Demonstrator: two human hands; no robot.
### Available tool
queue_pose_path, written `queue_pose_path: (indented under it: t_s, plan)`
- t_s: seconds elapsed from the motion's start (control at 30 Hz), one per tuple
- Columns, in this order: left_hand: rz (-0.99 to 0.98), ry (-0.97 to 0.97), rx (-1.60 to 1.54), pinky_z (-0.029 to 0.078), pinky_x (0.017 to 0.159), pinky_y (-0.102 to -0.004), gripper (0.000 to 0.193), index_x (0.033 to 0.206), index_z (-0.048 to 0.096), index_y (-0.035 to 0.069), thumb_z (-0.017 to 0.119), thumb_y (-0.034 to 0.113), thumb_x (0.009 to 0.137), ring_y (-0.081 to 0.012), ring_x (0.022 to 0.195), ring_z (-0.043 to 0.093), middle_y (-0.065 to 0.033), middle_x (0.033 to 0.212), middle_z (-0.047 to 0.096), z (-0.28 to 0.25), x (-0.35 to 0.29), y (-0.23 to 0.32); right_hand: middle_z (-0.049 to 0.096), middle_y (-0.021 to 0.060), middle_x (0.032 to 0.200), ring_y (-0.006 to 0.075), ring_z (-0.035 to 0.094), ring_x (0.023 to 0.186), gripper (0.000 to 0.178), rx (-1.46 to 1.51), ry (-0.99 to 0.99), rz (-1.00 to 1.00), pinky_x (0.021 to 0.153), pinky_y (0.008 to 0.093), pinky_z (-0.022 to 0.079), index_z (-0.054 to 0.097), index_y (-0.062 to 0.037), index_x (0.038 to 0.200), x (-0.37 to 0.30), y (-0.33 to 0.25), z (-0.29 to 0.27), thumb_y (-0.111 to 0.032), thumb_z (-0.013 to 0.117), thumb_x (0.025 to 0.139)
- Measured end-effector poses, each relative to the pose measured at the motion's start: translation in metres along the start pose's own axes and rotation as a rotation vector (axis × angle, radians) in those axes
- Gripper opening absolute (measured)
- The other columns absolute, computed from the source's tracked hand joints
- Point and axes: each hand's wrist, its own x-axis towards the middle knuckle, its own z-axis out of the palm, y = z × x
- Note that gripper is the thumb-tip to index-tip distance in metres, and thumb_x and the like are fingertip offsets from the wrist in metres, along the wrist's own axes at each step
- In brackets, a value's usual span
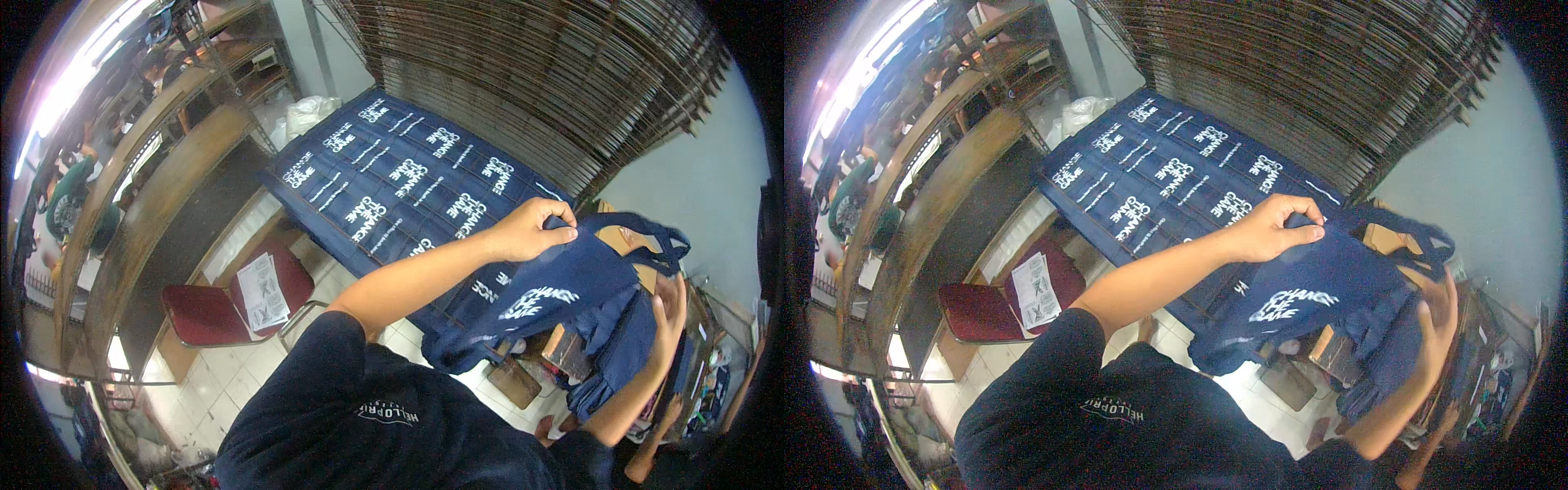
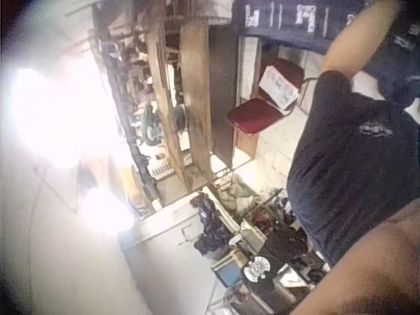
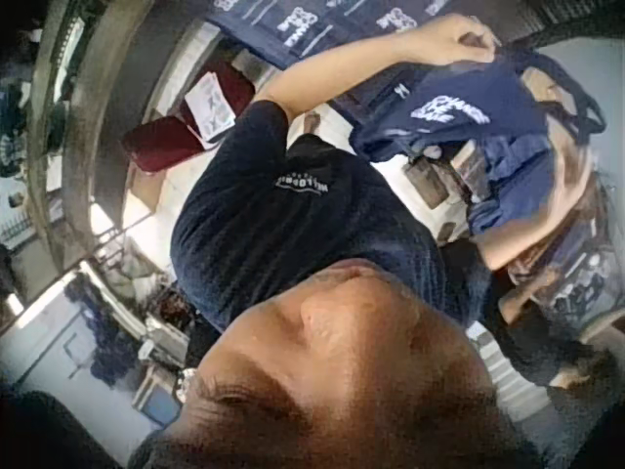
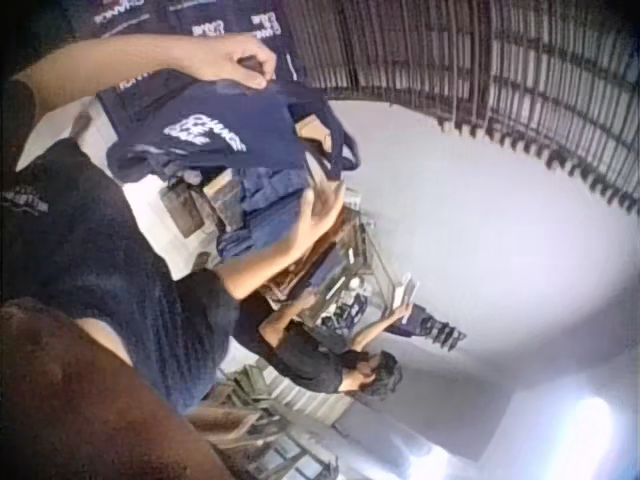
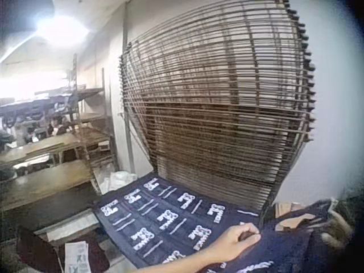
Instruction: The person repeatedly picks up blue tote bags from a table and stacks them into a neat pile. A coworker is visible in the background also handling similar bags.
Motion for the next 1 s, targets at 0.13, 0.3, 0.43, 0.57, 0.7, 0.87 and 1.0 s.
queue_pose_path:
  t_s: [0.13, 0.3, 0.43, 0.57, 0.7, 0.87, 1.0]
  plan:
    - [-0.044, 0.23, -0.194, 0.039, 0.072, -0.0232, 0.014, 0.085, 0.055, 0.002, 0.056, 0.017, 0.086, -0.0076, 0.078, 0.047, 0.0007, 0.079, 0.054, -0.055, -0.016, -0.003, 0.051, 0.0014, 0.07, 0.0132, 0.05, 0.065, 0.034, 0.437, 0.211, 0.264, 0.059, 0.0296, 0.043, 0.051, -0.0088, 0.09, -0.121, 0.155, 0.048, -0.042, 0.052, 0.085]
    - [-0.041, 0.615, -0.332, 0.035, 0.076, -0.0214, 0.01, 0.087, 0.05, 0.003, 0.053, 0.013, 0.087, -0.0072, 0.082, 0.041, 0.0014, 0.082, 0.046, -0.151, -0.058, -0.026, 0.056, 0.0152, 0.106, 0.031, 0.059, 0.088, 0.073, 1.335, -0.079, 1.179, 0.069, 0.0445, 0.048, 0.052, -0.0104, 0.11, -0.161, 0.019, 0.271, -0.072, 0.035, 0.075]
    - [-0.11, 0.724, -0.38, 0.033, 0.076, -0.0204, 0.007, 0.085, 0.048, 0.006, 0.051, 0.012, 0.088, -0.0065, 0.082, 0.04, 0.0025, 0.082, 0.044, -0.232, -0.099, -0.043, 0.046, 0.0102, 0.12, 0.0301, 0.043, 0.109, 0.066, 1.072, 0.108, 1.081, 0.078, 0.0473, 0.043, 0.039, -0.0118, 0.127, -0.123, 0.004, 0.313, -0.057, 0.039, 0.078]
    - [-0.189, 0.792, -0.328, 0.034, 0.072, -0.0197, 0.011, 0.083, 0.047, 0.008, 0.051, 0.016, 0.088, -0.0048, 0.079, 0.039, 0.0035, 0.081, 0.044, -0.316, -0.113, -0.087, 0.033, 0.0147, 0.133, 0.0253, 0.034, 0.121, 0.064, 0.901, 0.114, 0.836, 0.095, 0.0423, 0.031, 0.031, -0.01, 0.134, -0.06, -0.023, 0.376, -0.009, 0.043, 0.071]
    - [-0.306, 0.812, -0.547, 0.04, 0.065, -0.0239, 0.009, 0.084, 0.051, 0.011, 0.052, 0.019, 0.087, -0.0082, 0.074, 0.047, 0.0034, 0.08, 0.051, -0.419, -0.107, -0.122, 0.033, 0.0131, 0.136, 0.0211, 0.024, 0.129, 0.066, 0.604, 0.042, 0.585, 0.101, 0.0296, 0.023, 0.037, 0.0023, 0.128, 0.006, -0.013, 0.467, 0.007, 0.043, 0.063]
    - [-0.224, 0.837, -0.474, 0.044, 0.075, -0.0341, 0.027, 0.104, 0.048, 0.013, 0.059, 0.028, 0.083, -0.0165, 0.086, 0.052, -0.002, 0.101, 0.053, -0.56, -0.079, -0.144, 0.027, 0.0128, 0.14, 0.0212, 0.019, 0.132, 0.066, 0.717, -0.013, 0.401, 0.105, 0.0292, 0.019, 0.031, 0.003, 0.132, 0.095, 0.009, 0.593, 0.01, 0.044, 0.067]
    - [-0.264, 1.185, -0.223, 0.043, 0.083, -0.0362, 0.052, 0.123, 0.033, 0.017, 0.059, 0.034, 0.082, -0.0225, 0.105, 0.05, -0.0083, 0.122, 0.043, -0.606, -0.123, -0.143, 0.029, 0.0135, 0.139, 0.0206, 0.028, 0.128, 0.069, 0.639, 0.026, 0.249, 0.102, 0.0279, 0.024, 0.029, 0.0019, 0.133, 0.158, 0.06, 0.713, 0.014, 0.045, 0.067]
